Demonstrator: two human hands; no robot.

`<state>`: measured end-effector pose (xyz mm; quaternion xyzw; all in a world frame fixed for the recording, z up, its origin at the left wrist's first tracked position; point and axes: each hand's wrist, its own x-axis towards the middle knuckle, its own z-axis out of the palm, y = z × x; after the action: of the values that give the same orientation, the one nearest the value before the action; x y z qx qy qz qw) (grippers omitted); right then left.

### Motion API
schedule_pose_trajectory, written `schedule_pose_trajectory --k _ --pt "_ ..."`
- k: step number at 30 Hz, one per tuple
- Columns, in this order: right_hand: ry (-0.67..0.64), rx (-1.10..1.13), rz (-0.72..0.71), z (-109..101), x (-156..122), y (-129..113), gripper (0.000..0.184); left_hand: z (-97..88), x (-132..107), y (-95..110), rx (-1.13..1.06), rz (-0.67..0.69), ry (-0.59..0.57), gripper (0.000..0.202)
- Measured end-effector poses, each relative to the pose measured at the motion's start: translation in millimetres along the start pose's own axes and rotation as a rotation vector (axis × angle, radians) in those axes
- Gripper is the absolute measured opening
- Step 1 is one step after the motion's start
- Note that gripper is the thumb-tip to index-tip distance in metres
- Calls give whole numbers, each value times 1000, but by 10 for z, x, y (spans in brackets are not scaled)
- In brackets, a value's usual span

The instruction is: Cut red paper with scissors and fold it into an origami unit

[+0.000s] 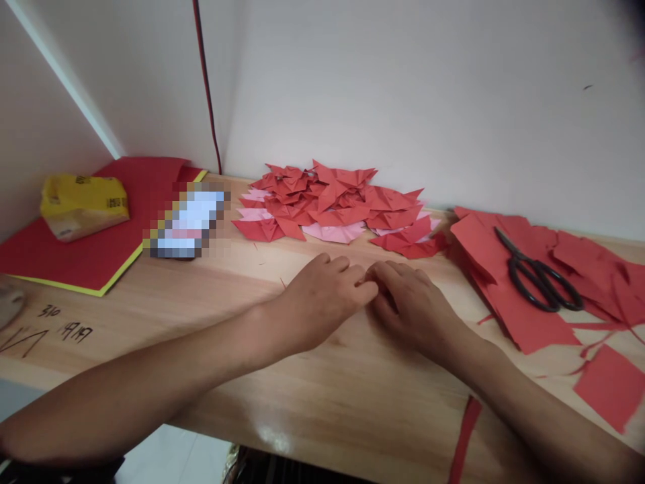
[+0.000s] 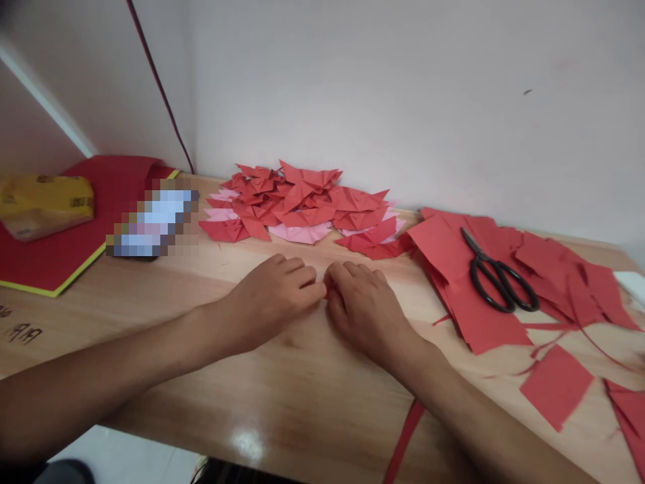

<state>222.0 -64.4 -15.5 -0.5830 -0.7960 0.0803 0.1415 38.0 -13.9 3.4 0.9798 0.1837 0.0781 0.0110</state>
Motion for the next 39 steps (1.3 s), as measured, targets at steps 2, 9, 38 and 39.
schedule_pose_trajectory --k 2,9,38,39 --pt "2 21 -9 -12 -2 12 9 -9 -15 33 47 60 -29 9" --pt "0 84 0 -38 0 51 9 28 -41 62 91 78 -48 15" --pt "17 -18 39 21 -17 -5 11 68 -73 122 116 58 -4 11" --pt "19 -10 30 17 -16 3 13 64 -76 121 116 54 -13 10"
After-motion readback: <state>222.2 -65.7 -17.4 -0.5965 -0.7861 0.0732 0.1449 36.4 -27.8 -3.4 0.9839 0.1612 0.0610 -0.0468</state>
